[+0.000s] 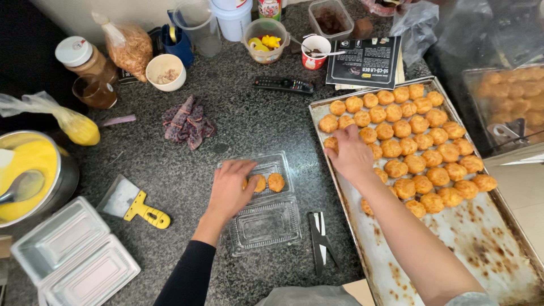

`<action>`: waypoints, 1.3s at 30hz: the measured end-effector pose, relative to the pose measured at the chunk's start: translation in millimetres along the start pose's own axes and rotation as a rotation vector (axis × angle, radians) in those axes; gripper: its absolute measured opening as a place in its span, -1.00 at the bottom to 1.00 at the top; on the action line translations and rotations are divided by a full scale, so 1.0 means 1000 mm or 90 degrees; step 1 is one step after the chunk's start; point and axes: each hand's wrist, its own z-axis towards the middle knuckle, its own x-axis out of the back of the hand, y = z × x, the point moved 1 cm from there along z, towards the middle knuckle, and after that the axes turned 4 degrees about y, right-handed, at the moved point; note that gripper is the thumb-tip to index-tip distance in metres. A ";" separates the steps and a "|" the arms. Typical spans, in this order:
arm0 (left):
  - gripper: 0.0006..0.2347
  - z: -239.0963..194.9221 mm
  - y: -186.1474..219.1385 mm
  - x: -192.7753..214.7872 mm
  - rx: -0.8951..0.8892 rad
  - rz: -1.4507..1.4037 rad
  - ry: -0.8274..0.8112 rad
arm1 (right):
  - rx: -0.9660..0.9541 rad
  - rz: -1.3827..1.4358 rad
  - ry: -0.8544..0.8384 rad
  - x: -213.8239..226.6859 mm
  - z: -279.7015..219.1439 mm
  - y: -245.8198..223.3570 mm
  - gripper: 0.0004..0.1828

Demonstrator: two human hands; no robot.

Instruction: The person places small round pastries from a metal baking tray into clear plastic containers. They then use a handheld stapler to seal the containers and place them on a metal rack. The process is repeated for multiple containers.

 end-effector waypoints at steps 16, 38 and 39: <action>-0.67 -0.049 -0.022 0.004 0.001 0.093 -0.021 | -0.035 0.521 -0.090 -0.033 -0.003 -0.098 -0.52; -0.74 -0.081 -0.050 0.028 -0.026 -0.104 0.111 | 0.115 0.193 -0.019 -0.061 -0.033 -0.183 -0.63; -0.73 -0.080 -0.053 0.028 0.009 -0.111 0.115 | 0.133 0.191 0.006 -0.056 -0.032 -0.175 -0.65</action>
